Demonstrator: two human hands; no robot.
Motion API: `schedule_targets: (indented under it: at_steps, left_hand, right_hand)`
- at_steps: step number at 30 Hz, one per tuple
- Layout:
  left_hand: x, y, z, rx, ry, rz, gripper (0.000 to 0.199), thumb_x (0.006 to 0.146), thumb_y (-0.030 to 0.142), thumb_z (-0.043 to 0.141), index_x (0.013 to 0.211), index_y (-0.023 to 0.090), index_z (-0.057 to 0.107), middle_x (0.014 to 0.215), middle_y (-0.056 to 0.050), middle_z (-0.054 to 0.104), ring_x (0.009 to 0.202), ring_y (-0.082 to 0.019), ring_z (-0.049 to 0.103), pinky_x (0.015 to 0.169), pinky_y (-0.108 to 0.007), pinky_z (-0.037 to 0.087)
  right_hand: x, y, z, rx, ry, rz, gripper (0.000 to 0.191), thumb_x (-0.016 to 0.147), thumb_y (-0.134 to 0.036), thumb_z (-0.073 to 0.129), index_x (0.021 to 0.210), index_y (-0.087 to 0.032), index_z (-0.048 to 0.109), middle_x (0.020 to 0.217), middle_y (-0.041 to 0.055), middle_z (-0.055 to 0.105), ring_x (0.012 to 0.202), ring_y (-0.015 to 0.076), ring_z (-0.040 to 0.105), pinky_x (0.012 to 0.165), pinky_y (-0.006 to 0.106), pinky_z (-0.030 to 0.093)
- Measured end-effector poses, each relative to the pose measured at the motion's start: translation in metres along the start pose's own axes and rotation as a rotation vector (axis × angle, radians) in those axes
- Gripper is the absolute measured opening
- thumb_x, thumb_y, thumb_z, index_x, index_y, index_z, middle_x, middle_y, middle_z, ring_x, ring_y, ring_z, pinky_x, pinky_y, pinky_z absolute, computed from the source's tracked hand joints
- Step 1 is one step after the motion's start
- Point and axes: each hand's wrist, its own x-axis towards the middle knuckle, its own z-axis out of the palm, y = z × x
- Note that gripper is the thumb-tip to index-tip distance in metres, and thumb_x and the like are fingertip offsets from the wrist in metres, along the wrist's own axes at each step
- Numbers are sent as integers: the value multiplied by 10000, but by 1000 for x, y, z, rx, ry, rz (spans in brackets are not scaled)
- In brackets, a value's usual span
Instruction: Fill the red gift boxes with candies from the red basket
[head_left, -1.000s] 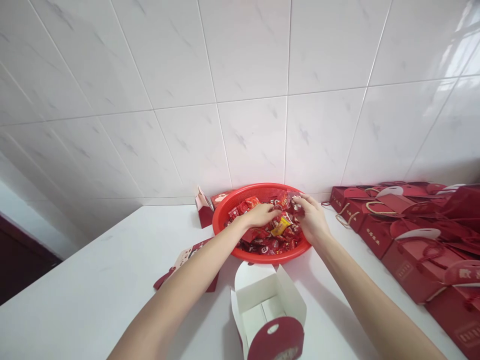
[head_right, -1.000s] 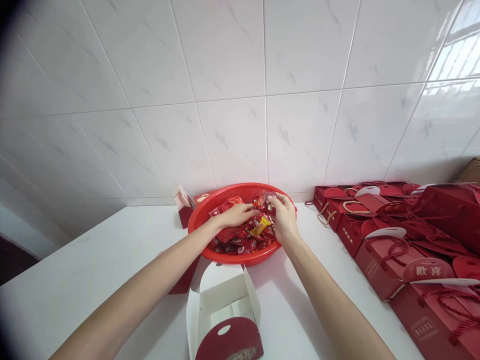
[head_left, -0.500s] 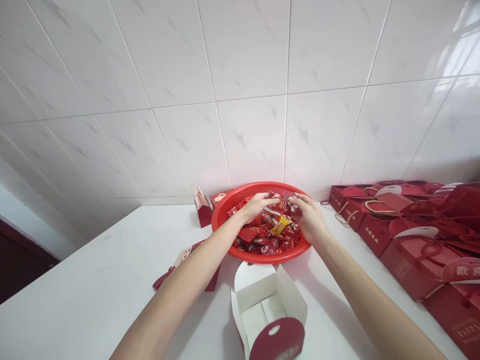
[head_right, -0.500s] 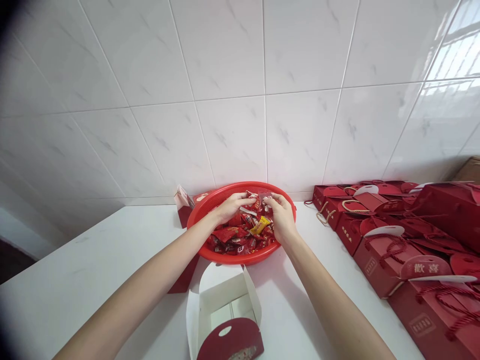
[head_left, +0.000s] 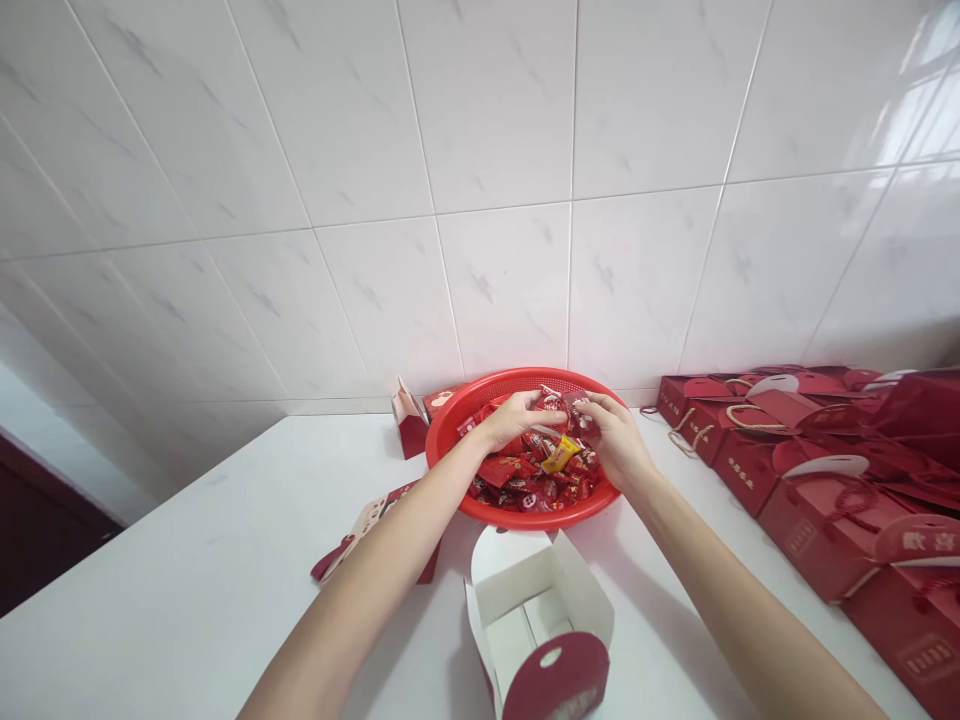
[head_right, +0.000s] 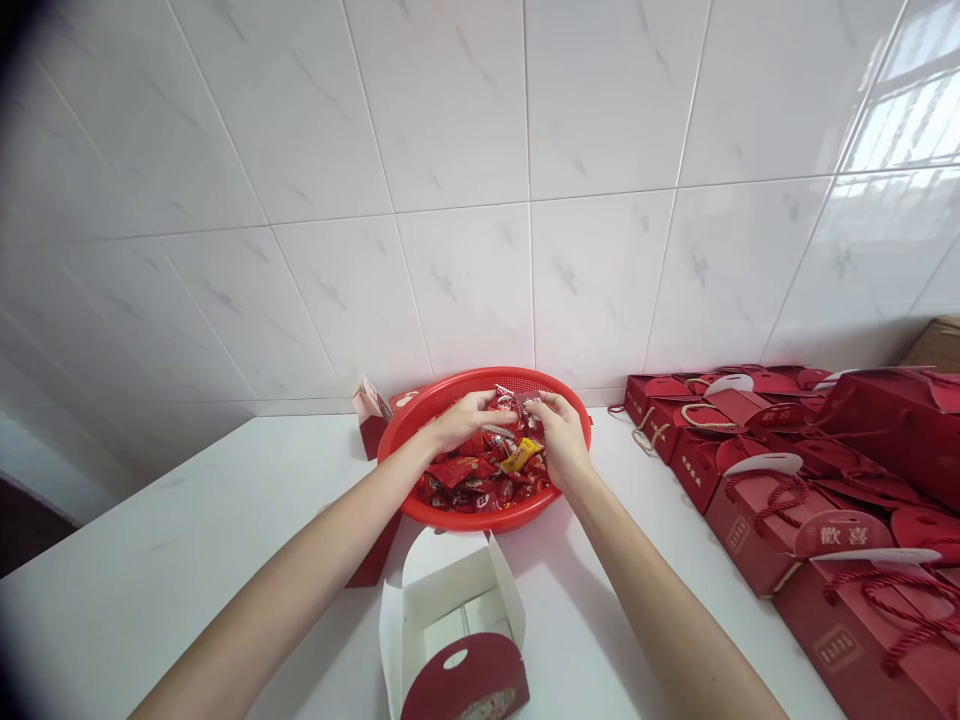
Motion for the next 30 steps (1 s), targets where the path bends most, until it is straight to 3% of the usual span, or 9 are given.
schedule_targets:
  at_steps: [5,10,14,19,22,25,30]
  left_hand:
    - [-4,4,0,72,10,67,379,611,264,859,897,124,652,912,-49,711,889,-221,669,852,-370,513]
    - [-26,24,2,244,31,96,340,698,289,796,969,130,664,977,-58,715,953,-238,669,872,-373,511]
    - [-69,56,3,342,-6,96,367,757,317,764,1069,153,663,1082,-67,704,1051,-250,651,905,-373,513]
    - [-133,98,9,532,-176,-107,313,783,326,739,1045,166,677,1007,-51,714,999,-245,663,861,-352,521]
    - [-159,106,17,698,-293,-215,336,783,329,726,1082,184,676,995,-33,708,934,-229,662,789,-307,515]
    - [-170,102,23,801,-344,-229,354,812,297,675,1154,210,648,1022,-31,701,897,-211,660,735,-274,498]
    - [-173,90,25,747,-351,-220,271,845,274,608,1101,214,675,1090,-42,705,983,-219,678,779,-265,510]
  right_hand:
    - [-2,-2,1,-9,-74,21,379,498,-313,839,802,-193,646,700,-36,663,645,137,587,617,274,486]
    - [-10,-13,2,-105,-289,38,431,587,-383,836,930,-197,653,808,-7,698,718,163,630,652,292,501]
    - [-35,-40,9,-296,-488,-26,349,731,-397,761,1002,-217,635,854,-2,698,730,157,638,650,280,494]
    - [-85,-75,18,-685,-830,-82,182,855,-315,654,1001,-221,599,809,-9,673,661,134,610,556,237,450]
    - [-107,-79,20,-913,-968,-49,103,875,-245,596,975,-220,592,725,-14,663,611,147,612,514,239,435]
    - [-117,-72,21,-1105,-954,-80,124,892,-203,532,986,-216,612,726,8,675,629,169,631,539,258,434]
    - [-119,-66,21,-1322,-870,-271,110,904,-205,501,904,-216,611,857,32,676,708,165,601,573,256,384]
